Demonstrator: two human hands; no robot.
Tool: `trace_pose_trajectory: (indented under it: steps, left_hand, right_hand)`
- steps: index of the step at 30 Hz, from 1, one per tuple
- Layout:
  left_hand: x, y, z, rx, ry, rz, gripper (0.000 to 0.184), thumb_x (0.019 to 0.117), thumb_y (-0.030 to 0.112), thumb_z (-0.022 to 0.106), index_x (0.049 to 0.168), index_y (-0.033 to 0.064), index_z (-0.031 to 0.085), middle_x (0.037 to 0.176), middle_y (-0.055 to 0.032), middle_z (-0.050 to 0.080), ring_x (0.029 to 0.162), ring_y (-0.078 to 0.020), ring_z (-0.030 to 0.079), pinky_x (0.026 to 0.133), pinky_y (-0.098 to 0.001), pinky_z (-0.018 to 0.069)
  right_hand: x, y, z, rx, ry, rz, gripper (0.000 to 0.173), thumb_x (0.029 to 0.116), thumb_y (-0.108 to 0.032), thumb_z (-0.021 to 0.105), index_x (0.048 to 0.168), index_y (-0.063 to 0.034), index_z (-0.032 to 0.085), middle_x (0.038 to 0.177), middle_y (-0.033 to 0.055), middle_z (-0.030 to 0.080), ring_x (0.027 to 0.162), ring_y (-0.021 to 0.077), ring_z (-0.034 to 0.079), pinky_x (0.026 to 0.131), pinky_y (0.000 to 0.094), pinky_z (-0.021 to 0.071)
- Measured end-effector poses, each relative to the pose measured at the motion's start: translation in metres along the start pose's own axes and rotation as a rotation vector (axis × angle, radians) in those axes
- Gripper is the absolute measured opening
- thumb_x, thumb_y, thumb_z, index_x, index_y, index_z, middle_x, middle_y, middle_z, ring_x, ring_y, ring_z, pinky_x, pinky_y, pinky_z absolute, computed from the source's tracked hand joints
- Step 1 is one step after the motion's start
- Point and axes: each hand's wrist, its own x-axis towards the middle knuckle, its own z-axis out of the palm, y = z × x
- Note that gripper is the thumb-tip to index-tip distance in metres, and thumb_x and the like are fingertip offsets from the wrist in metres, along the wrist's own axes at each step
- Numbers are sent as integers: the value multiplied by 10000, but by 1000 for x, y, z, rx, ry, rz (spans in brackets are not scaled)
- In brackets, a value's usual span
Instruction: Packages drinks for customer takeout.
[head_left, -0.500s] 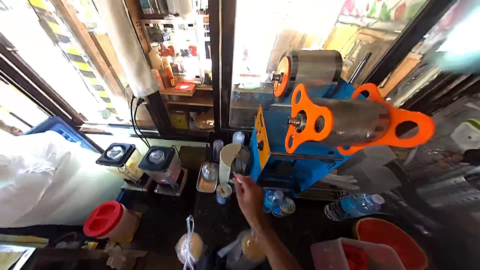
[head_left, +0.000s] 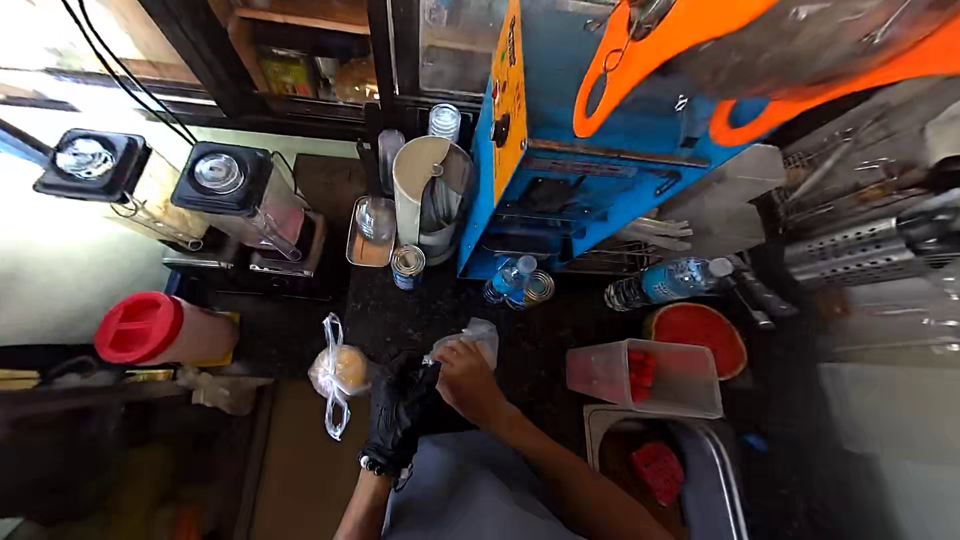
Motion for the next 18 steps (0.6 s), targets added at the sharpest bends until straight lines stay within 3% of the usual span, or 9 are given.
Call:
trace_pose_trajectory:
  steps: [1, 3, 5, 7, 9, 12, 14, 16, 18]
  left_hand:
    - [0, 1, 3, -90, -15, -53, 214, 926, 139, 653, 1062, -24, 682, 1051, -78, 660, 936, -74, 632, 830, -236, 544]
    - [2, 6, 6, -233, -16, -195, 168, 957, 104, 624, 1072, -10, 670, 1010, -35, 668, 915, -57, 635, 827, -237, 540]
    - [3, 8, 3, -275, 11, -234, 156, 969, 84, 603, 1082, -9, 658, 978, -19, 671, 909, -49, 640, 841, -235, 543]
    - [1, 14, -4, -212, 30, -240, 149, 969, 92, 616, 1078, -1, 657, 951, -2, 675, 889, -28, 635, 835, -220, 535]
    - [0, 18, -11, -161, 20, -232, 139, 970, 102, 631, 1065, 10, 675, 922, 24, 685, 854, 1, 635, 809, -191, 533]
    - [-1, 22, -16, -179, -17, -245, 123, 964, 73, 634, 1068, 26, 679, 872, 66, 697, 734, 41, 611, 678, -140, 506]
    - [0, 22, -16, -273, -46, -283, 133, 977, 49, 605, 1094, 18, 661, 813, 59, 677, 621, 16, 576, 573, -152, 489]
    - [3, 21, -14, -436, -67, -337, 140, 1001, 41, 562, 1113, 4, 637, 736, 17, 664, 557, -56, 593, 526, -214, 529]
    - [5, 21, -3, -556, -88, -355, 199, 990, 12, 562, 1187, -4, 555, 815, -51, 709, 678, -141, 699, 643, -305, 616]
  right_hand:
    - [0, -5, 0, -31, -91, -3, 132, 910, -78, 649, 962, -20, 756, 1123, 153, 738, 1127, 361, 677, 929, 553, 541]
    - [5, -15, -22, -22, -431, 68, 245, 971, -51, 575, 1159, 42, 703, 1363, 223, 625, 1350, 408, 527, 1088, 558, 439]
    - [13, -16, -54, 68, -588, 50, 313, 1004, -17, 524, 1289, 47, 638, 1418, 226, 577, 1411, 392, 464, 1166, 521, 383]
    - [21, -10, -94, 161, -467, -95, 300, 987, 12, 521, 1212, -35, 713, 1285, 142, 689, 1285, 310, 606, 1095, 482, 485]
    - [41, 3, -133, 130, -414, -177, 370, 927, 22, 577, 1192, -166, 754, 1308, 82, 680, 1268, 290, 612, 1010, 529, 531]
    - [77, 38, -145, -102, -668, -151, 628, 785, 2, 785, 1305, -338, 689, 1481, 104, 527, 1413, 390, 418, 1059, 619, 422]
    - [87, 50, -133, -246, -867, -107, 744, 767, -1, 807, 1400, -348, 627, 1305, 112, 637, 1215, 388, 573, 970, 607, 476]
    - [88, 56, -129, -269, -973, -142, 495, 875, -35, 734, 1329, -224, 682, 1130, 122, 723, 1048, 360, 679, 913, 602, 518]
    - [87, 60, -138, -198, -934, -232, 224, 1000, -120, 634, 1199, -122, 738, 1040, 129, 735, 983, 329, 699, 884, 564, 535]
